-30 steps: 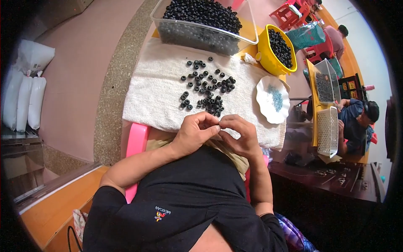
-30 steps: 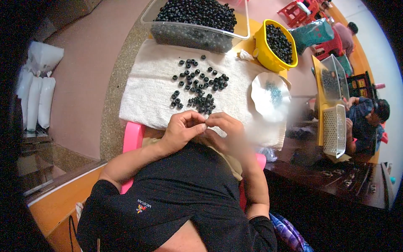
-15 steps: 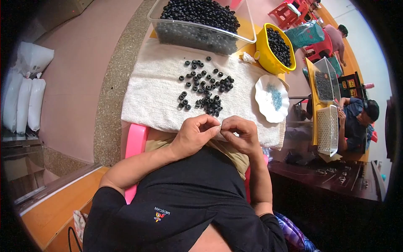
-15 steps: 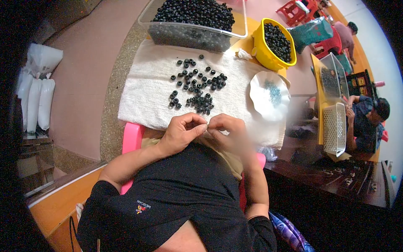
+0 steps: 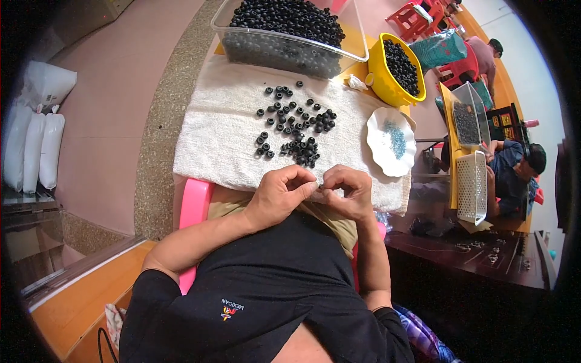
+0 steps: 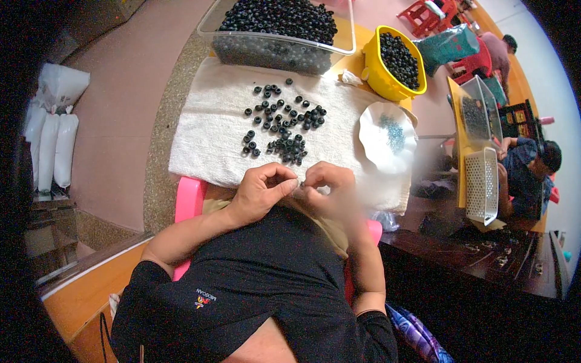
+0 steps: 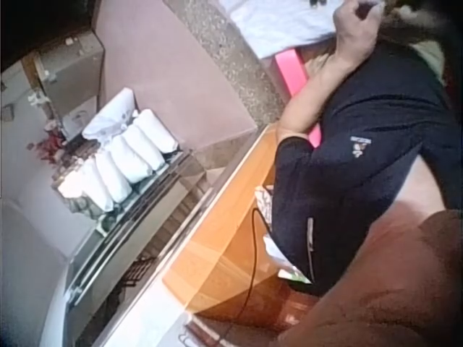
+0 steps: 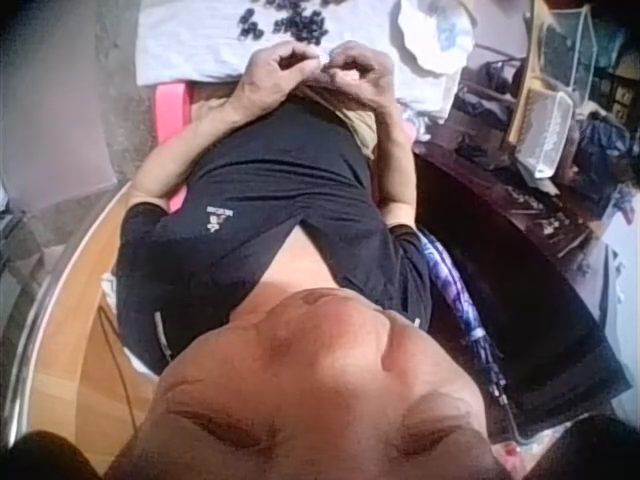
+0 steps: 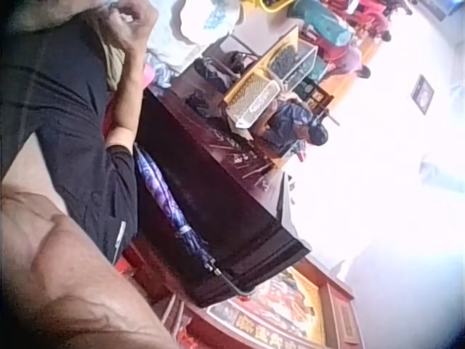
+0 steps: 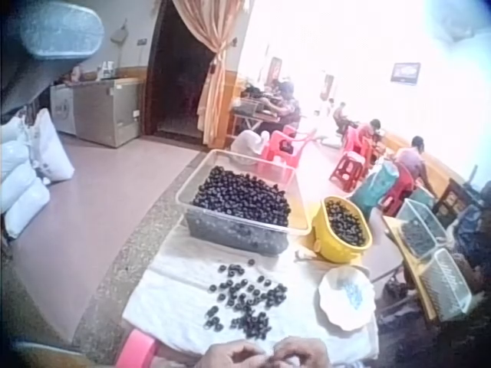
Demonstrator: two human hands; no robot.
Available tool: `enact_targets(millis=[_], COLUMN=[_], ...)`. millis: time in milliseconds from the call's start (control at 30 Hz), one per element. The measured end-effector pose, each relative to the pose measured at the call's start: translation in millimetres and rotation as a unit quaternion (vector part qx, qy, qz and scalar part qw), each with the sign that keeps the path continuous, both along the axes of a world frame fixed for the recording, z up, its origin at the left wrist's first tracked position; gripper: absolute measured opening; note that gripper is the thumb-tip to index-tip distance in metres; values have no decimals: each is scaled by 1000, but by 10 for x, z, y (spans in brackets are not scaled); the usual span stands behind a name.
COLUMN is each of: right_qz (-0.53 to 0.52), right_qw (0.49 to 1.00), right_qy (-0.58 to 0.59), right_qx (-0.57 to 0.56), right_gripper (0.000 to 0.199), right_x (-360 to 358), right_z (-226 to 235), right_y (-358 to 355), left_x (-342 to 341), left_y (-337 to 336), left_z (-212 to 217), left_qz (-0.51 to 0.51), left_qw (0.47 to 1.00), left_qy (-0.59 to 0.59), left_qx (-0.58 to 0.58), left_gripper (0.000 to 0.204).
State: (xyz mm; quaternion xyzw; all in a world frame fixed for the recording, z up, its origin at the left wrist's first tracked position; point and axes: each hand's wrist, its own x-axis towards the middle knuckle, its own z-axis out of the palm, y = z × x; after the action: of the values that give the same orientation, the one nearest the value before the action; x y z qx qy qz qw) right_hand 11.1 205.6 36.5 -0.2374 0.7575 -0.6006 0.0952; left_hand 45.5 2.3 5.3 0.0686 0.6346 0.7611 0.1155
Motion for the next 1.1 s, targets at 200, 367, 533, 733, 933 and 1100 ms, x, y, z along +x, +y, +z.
enact_targets(millis=[200,367,533,733,933,1100], right_qz=[-84,-115,-90,-166,-250,-242], right_qw=[986,948,927,929,879,831], right_qy=[98,203,288,239,223,227], right_qx=[104,218,222,229,339,446], right_gripper=[8,11,15,15,13,15], right_x=[-258,-486,-499,-375,-557,-735], right_z=[-28,-231,-326,-41,89,90], right_y=[72,13,41,318,946,1123], left_x=[2,-10,-14,-18,-17,-22], left_y=[17,21,43,33,42,45], left_z=[12,-48,-61,-69,-44,-47], left_qz=[31,28,22,21,7,3], left_qw=[999,999,998,995,994,995], left_qy=[-6,-5,-24,-43,-46,-42], left_qx=[39,18,53,89,98,91], left_gripper=[16,18,17,16,15,15])
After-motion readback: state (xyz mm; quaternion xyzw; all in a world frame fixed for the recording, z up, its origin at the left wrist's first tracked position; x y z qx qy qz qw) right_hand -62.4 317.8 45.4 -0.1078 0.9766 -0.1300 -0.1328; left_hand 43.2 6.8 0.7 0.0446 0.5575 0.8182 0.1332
